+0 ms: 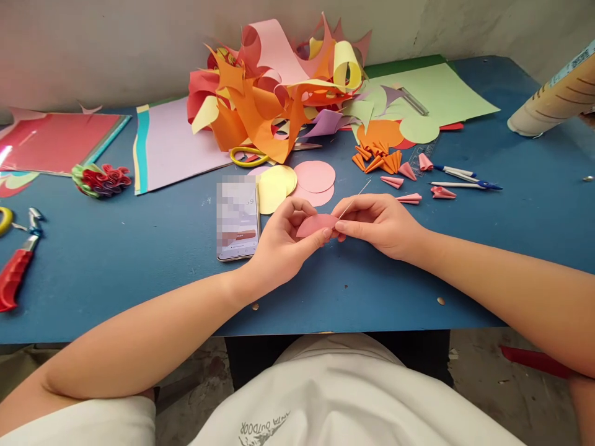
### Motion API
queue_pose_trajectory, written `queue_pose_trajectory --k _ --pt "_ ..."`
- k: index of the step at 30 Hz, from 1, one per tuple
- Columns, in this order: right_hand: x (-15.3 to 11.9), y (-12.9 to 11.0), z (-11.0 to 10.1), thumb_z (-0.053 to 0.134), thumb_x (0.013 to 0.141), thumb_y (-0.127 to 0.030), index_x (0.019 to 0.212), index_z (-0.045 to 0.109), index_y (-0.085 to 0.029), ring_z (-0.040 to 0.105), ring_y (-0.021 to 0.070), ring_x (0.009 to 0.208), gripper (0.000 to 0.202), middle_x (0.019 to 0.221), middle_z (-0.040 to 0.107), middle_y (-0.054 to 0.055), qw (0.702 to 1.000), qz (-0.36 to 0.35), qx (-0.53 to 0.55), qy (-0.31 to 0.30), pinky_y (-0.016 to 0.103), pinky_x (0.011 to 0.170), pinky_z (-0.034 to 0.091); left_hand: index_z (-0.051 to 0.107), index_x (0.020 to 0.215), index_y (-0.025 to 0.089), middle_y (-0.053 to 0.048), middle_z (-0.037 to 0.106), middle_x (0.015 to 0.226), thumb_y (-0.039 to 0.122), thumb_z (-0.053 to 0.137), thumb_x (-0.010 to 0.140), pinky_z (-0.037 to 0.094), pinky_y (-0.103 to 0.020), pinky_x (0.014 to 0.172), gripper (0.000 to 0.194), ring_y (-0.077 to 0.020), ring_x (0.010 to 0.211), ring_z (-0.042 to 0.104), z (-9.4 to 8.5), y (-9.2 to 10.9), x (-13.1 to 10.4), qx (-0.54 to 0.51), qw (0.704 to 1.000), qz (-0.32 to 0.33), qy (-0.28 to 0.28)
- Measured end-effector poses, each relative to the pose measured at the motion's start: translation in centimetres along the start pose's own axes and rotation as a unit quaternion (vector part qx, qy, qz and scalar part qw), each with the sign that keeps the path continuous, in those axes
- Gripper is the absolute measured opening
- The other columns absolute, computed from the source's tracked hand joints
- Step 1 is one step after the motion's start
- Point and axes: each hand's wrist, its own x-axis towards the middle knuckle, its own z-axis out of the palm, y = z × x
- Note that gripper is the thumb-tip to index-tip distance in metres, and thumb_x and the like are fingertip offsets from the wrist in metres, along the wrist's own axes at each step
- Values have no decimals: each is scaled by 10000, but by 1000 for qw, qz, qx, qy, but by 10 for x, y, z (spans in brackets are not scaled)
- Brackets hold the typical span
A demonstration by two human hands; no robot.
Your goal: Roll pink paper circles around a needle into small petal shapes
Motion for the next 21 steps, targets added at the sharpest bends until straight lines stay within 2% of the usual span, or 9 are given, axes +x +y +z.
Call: queue_pose_trajectory --k 3,6,9,16,21 --pt "0 -1 4 914 776 -427 828 786 -177 672 159 688 285 768 747 41 998 -8 -56 3 301 664 598 514 962 226 21 721 819 362 892 807 571 -245 676 431 -123 706 718 -1 -1 1 -4 1000 -7 5" --pt "-2 0 6 878 821 -426 851 786 -178 643 143 657 266 775 739 36 996 -17 -89 15 292 645 584 526 985 225 26 715 803 355 892 802 581 -246 670 429 -124 690 717 -1 -3 1 -12 1000 -13 8" --pt "-4 2 4 857 853 -370 856 782 -182 631 130 643 203 784 722 27 994 -41 -96 12 277 621 567 565 983 210 14 725 811 332 884 808 590 -246 665 384 -122 687 709 -2 -2 1 -25 1000 -19 -1" --pt "-10 6 1 788 899 -230 872 791 -219 654 150 664 30 829 711 27 985 -87 -148 17 307 593 552 704 813 172 0 728 729 249 916 749 577 -244 637 234 -144 680 695 -4 7 3 -11 997 -64 -37" --pt "-12 2 2 754 911 -165 876 793 -221 659 153 698 77 807 723 29 970 -125 -206 14 300 596 532 765 822 171 -9 751 724 187 856 790 562 -223 628 98 -137 678 693 -5 7 2 7 997 -70 -36"
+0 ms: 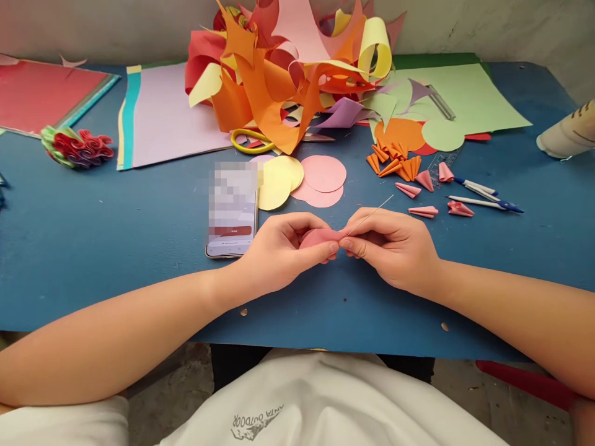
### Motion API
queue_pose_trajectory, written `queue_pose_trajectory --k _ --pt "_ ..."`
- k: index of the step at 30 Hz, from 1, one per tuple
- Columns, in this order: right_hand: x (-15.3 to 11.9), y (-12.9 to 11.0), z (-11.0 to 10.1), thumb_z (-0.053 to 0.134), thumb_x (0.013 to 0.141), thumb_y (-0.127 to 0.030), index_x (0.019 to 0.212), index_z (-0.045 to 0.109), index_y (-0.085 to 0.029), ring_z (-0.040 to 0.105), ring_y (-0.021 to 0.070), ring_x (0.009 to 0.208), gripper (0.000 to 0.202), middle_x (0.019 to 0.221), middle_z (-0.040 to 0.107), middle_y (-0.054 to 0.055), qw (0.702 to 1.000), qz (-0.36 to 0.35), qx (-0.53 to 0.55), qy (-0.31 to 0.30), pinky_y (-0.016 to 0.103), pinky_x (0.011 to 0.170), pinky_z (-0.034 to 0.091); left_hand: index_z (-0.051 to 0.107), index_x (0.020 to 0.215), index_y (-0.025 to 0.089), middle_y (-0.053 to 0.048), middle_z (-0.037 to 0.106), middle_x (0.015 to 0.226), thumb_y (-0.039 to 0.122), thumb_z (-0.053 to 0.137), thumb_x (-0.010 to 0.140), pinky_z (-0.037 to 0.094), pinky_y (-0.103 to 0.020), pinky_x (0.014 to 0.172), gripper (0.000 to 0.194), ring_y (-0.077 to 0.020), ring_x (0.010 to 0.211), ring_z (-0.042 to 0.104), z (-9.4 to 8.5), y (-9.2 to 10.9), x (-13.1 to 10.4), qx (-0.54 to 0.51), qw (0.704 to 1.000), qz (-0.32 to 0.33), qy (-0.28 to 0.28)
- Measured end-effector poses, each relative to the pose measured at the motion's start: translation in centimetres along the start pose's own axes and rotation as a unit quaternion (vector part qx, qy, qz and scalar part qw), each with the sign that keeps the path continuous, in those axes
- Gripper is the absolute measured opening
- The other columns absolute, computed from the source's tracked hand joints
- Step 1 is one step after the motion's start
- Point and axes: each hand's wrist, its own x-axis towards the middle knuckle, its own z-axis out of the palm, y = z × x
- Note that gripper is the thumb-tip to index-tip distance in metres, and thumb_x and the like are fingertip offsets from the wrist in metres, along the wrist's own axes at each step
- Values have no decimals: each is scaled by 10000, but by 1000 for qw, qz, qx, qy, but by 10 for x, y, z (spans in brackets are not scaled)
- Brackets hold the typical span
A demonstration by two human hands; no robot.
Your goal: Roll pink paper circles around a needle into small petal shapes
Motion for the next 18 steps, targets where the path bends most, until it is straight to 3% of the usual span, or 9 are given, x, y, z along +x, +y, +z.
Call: queue_pose_trajectory --k 7,18 --pt "0 2 2 721 924 -133 886 777 -183 640 136 683 85 783 711 32 998 -51 -39 6 264 568 514 801 870 147 -35 750 729 261 768 881 506 -240 599 120 -141 660 641 4 -4 -7 159 985 49 36" --pt "3 5 2 774 902 -113 855 791 -146 593 94 641 60 721 692 6 995 -83 -58 11 227 580 473 776 828 125 -18 703 685 250 735 913 430 -242 577 156 -111 629 531 2 1 -5 222 972 78 21"
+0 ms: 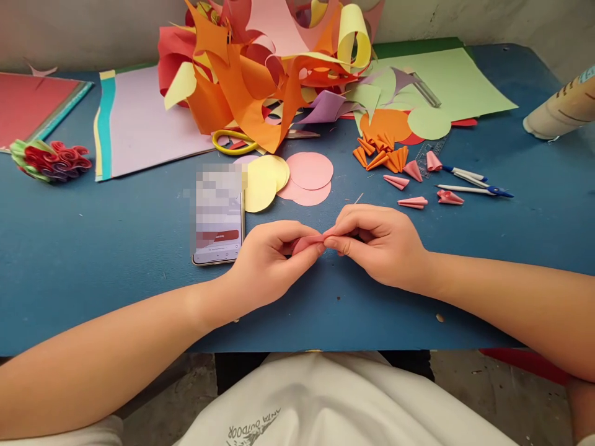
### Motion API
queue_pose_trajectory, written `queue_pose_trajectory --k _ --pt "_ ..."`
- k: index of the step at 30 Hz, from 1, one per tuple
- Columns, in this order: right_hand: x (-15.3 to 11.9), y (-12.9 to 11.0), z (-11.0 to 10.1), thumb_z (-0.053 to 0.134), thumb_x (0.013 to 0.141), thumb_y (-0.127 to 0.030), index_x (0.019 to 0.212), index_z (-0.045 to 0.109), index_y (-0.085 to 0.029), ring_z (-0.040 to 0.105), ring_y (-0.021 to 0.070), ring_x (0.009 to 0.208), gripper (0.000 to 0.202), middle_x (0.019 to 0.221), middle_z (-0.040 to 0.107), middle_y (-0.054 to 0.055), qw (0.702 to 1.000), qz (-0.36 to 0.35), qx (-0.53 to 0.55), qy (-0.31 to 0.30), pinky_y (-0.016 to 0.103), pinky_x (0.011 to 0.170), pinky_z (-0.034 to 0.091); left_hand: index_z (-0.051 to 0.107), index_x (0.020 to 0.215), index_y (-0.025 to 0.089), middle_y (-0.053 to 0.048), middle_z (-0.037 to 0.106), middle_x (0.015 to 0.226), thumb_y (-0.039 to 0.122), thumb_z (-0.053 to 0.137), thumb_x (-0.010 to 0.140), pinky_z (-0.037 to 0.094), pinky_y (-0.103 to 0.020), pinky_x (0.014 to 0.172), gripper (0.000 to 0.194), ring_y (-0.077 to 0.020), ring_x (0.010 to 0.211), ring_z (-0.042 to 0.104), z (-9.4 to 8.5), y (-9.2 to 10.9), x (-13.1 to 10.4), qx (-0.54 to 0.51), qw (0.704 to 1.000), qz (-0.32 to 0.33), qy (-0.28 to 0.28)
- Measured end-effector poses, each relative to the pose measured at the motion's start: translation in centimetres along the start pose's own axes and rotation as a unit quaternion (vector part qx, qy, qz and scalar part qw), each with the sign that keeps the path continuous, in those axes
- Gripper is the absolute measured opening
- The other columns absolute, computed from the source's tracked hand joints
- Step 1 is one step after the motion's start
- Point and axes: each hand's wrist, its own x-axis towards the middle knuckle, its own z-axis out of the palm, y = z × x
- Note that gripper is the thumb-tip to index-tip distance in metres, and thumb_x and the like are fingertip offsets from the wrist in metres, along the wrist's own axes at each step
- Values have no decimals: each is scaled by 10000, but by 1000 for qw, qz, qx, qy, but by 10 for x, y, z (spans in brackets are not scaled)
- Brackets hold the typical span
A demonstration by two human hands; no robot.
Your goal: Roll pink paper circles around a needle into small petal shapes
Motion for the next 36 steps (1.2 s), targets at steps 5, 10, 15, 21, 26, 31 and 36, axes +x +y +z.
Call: queue_pose_trajectory --k 5,10,15,21,26,31,36 --pt "0 1 -1 756 928 -145 926 797 -146 630 113 690 41 785 713 29 999 20 33 -11 238 595 503 776 889 138 -16 717 721 268 734 924 469 -238 617 142 -120 663 587 -2 0 0 -17 1000 -13 -8" --pt "1 6 -2 730 945 -117 948 790 -171 666 127 760 81 883 730 47 995 -6 91 -27 256 638 536 763 896 164 -6 744 790 277 753 926 533 -213 680 117 -115 726 642 -7 -1 2 -120 991 -22 -51" --pt "1 7 -2 750 928 -87 939 781 -177 666 129 772 95 895 735 49 997 -48 55 -16 263 666 552 771 844 165 9 744 766 207 803 862 526 -177 665 56 -97 717 643 -9 2 4 -170 981 -65 -71" --pt "1 5 -3 734 935 -79 956 765 -156 660 130 767 86 892 732 61 997 -68 32 -27 261 657 545 795 818 180 35 746 738 115 840 796 515 -136 658 81 -76 705 636 -9 4 5 -182 976 -91 -74" --pt "0 5 -4 726 930 -71 945 756 -142 660 130 772 79 878 725 65 996 -75 29 -25 256 661 543 802 814 177 31 746 729 109 870 766 515 -142 653 107 -83 705 636 -9 5 6 -188 974 -100 -77" --pt "0 3 -3 714 926 -77 923 747 -162 657 130 745 91 861 729 49 997 -68 21 -26 254 644 546 796 800 169 15 744 726 175 902 747 505 -169 624 118 -100 692 623 -9 6 7 -169 976 -115 -72" --pt "1 1 -2 713 925 -106 917 754 -178 663 140 739 83 860 729 51 998 -39 51 -29 251 607 552 780 792 167 -9 734 723 267 898 758 491 -215 598 158 -129 679 618 -9 6 7 -131 982 -120 -67"
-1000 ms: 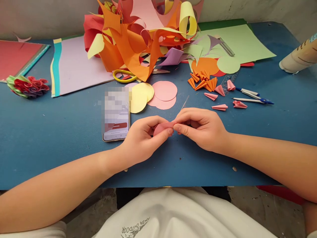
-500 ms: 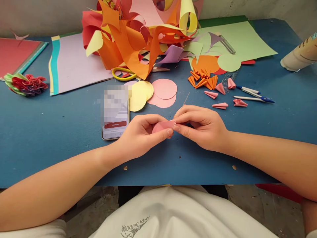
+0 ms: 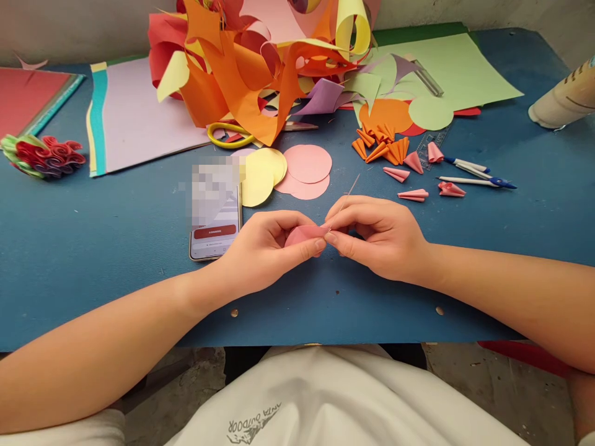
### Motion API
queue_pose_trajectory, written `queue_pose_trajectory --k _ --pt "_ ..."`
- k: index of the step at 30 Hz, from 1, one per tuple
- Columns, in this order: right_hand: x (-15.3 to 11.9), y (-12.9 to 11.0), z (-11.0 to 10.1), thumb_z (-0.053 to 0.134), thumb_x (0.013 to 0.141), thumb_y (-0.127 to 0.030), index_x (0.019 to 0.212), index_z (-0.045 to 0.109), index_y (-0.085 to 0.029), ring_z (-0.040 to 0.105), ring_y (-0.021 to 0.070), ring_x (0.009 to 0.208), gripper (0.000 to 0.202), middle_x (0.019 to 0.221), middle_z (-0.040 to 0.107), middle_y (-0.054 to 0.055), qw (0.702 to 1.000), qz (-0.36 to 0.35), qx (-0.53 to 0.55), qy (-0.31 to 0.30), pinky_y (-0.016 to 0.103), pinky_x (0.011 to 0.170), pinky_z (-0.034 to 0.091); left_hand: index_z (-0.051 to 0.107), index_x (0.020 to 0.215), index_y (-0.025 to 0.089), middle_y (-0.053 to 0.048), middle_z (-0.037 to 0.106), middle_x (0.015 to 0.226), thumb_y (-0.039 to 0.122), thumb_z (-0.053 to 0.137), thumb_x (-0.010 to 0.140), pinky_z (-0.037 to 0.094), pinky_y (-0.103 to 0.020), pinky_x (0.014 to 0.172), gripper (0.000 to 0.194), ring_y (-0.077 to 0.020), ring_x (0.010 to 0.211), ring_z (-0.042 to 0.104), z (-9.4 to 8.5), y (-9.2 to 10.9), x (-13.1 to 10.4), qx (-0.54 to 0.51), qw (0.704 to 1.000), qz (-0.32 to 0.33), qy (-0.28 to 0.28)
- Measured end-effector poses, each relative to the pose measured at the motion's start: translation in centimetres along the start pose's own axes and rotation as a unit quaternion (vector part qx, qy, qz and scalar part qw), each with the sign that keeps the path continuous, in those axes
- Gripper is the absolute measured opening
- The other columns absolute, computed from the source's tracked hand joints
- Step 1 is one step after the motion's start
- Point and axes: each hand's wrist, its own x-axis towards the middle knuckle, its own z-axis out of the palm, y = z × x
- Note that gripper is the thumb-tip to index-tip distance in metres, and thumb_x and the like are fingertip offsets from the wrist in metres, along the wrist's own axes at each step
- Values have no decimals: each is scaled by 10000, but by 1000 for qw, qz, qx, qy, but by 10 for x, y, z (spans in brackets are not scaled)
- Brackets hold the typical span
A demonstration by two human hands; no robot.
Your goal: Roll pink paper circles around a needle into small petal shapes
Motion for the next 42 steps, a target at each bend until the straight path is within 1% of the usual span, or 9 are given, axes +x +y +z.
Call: queue_pose_trajectory --k 7,11,15,20,24,31,33,36,42 --pt "1 1 0 705 907 -105 884 755 -177 650 132 722 91 853 718 50 998 40 42 -5 241 589 547 755 772 164 -20 692 688 350 872 772 441 -237 547 220 -136 636 571 2 1 0 33 999 -2 10" --pt "2 1 2 698 880 -75 848 747 -154 606 98 651 98 822 688 33 995 69 76 7 220 554 506 754 788 160 -16 675 692 343 829 808 413 -235 544 198 -127 636 536 6 0 -2 84 995 21 39" --pt "4 0 3 716 858 -88 813 740 -146 578 83 602 77 787 666 16 989 101 106 10 211 519 476 759 792 159 -1 626 644 336 777 855 385 -236 536 189 -111 602 471 9 -5 -5 131 987 58 76" --pt "6 -1 2 744 834 -113 779 734 -150 579 86 592 67 773 675 12 982 140 127 7 215 508 474 743 773 178 18 571 601 326 760 871 366 -238 521 179 -108 580 435 10 -7 -7 137 984 79 81" --pt "7 -1 2 750 811 -96 753 725 -148 584 83 591 82 754 665 6 982 132 133 9 208 505 474 728 760 190 33 522 578 302 747 871 339 -240 500 159 -102 556 397 12 -5 -7 144 981 94 85" --pt "7 -1 4 733 799 -78 711 670 -154 565 82 576 132 712 608 -16 981 137 134 11 207 498 458 705 712 192 23 561 589 288 738 861 354 -247 512 180 -105 562 416 16 -5 -8 179 970 126 104" --pt "7 0 4 733 816 -93 729 684 -153 575 87 584 116 720 623 -9 985 119 124 7 214 513 471 717 714 197 20 563 590 283 732 863 358 -251 519 172 -113 572 425 16 -5 -7 172 972 120 108" --pt "6 2 4 740 845 -127 752 711 -158 586 103 620 102 723 644 5 993 82 84 7 228 543 476 709 708 198 14 581 613 280 735 862 377 -259 541 176 -123 598 446 14 -6 -6 148 978 111 95" --pt "4 2 3 739 867 -119 744 709 -181 602 120 656 140 716 680 11 999 44 22 12 250 589 489 587 606 193 29 468 568 299 715 888 307 -275 527 327 -114 579 352 13 -4 -8 141 983 95 72"
